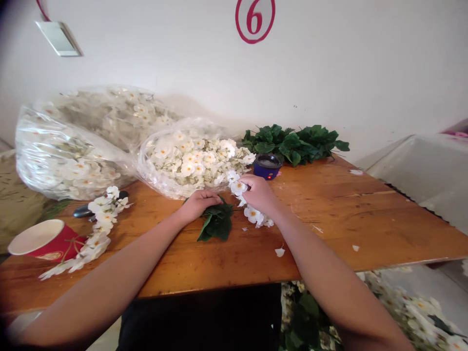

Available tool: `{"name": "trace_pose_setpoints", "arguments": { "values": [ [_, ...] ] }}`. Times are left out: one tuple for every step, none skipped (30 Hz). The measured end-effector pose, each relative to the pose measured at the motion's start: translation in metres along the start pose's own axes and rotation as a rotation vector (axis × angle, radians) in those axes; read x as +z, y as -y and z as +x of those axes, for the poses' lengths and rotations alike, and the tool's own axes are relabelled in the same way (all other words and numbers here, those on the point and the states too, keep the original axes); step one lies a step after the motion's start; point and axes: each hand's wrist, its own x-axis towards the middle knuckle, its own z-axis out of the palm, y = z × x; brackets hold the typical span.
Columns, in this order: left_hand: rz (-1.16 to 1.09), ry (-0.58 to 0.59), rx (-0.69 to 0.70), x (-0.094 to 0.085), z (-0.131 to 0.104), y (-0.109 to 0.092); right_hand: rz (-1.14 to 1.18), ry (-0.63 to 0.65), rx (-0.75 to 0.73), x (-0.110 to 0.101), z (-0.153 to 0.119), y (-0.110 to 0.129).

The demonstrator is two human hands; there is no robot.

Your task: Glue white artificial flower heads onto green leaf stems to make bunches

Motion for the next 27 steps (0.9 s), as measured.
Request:
{"name": "trace_pose_setpoints", "arguments": {
  "values": [
    [-0.029,-0.001,-0.004,-0.001,0.000,0.000,-0.004,0.016,0.009,0.000,0.000,-0.001],
    [-0.052,-0.005,-0.004,-0.002,0.001,0.000,-0.011,0.032,0.018,0.001,0.000,-0.001],
    [-0.068,-0.010,-0.001,-0.002,0.001,0.000,-0.019,0.048,0.026,0.002,0.000,-0.002],
    [-0.079,-0.017,0.002,-0.003,0.001,0.000,-0.029,0.065,0.034,0.003,0.000,-0.002],
    [-0.087,-0.025,0.004,-0.003,0.001,0.000,-0.040,0.080,0.039,0.003,0.000,-0.003],
    [-0.093,-0.031,0.003,-0.003,0.001,0.001,-0.049,0.091,0.046,0.004,0.000,-0.003],
    [-0.099,-0.038,0.000,-0.002,0.001,0.001,-0.058,0.101,0.054,0.005,0.000,-0.004],
    [-0.103,-0.044,-0.002,-0.002,0.001,0.000,-0.066,0.109,0.067,0.006,0.000,-0.005],
    [-0.107,-0.050,-0.001,-0.001,0.001,0.000,-0.074,0.114,0.082,0.006,0.001,-0.006],
    [-0.111,-0.056,0.001,-0.001,0.001,0.000,-0.082,0.120,0.097,0.007,0.001,-0.007],
    [-0.112,-0.061,0.006,0.000,0.001,0.000,-0.088,0.127,0.112,0.008,0.001,-0.007],
    [-0.112,-0.063,0.011,0.000,0.001,0.000,-0.093,0.136,0.123,0.008,0.001,-0.008],
    [-0.112,-0.061,0.015,0.000,0.001,0.000,-0.095,0.143,0.131,0.009,0.001,-0.008],
    [-0.112,-0.057,0.018,0.000,0.002,-0.001,-0.094,0.149,0.135,0.009,0.001,-0.008],
    [-0.113,-0.053,0.019,-0.001,0.002,-0.001,-0.090,0.154,0.138,0.009,0.001,-0.008],
    [-0.116,-0.049,0.019,-0.001,0.002,0.000,-0.083,0.155,0.141,0.010,0.001,-0.008],
    [-0.122,-0.045,0.017,-0.001,0.003,0.000,-0.074,0.158,0.145,0.010,0.001,-0.008],
    [-0.129,-0.041,0.015,-0.002,0.003,0.000,-0.062,0.163,0.151,0.010,0.001,-0.008],
    [-0.133,-0.039,0.015,-0.002,0.003,0.000,-0.050,0.168,0.157,0.010,0.001,-0.008],
    [-0.131,-0.036,0.017,-0.002,0.003,0.001,-0.039,0.171,0.165,0.009,0.001,-0.008],
    [-0.120,-0.038,0.023,-0.002,0.004,0.001,-0.028,0.173,0.173,0.009,0.001,-0.009],
    [-0.102,-0.044,0.032,-0.001,0.004,0.002,-0.018,0.174,0.180,0.009,0.002,-0.009],
    [-0.081,-0.054,0.043,-0.001,0.004,0.003,-0.010,0.172,0.187,0.009,0.002,-0.009],
    [-0.058,-0.065,0.054,-0.001,0.005,0.003,-0.005,0.168,0.195,0.009,0.002,-0.010],
    [-0.035,-0.073,0.063,-0.001,0.005,0.004,0.001,0.163,0.204,0.010,0.002,-0.010],
    [-0.013,-0.078,0.071,0.000,0.005,0.005,0.005,0.158,0.214,0.010,0.002,-0.011],
    [0.008,-0.082,0.078,0.000,0.005,0.005,0.009,0.150,0.224,0.010,0.002,-0.011]
  ]
}}
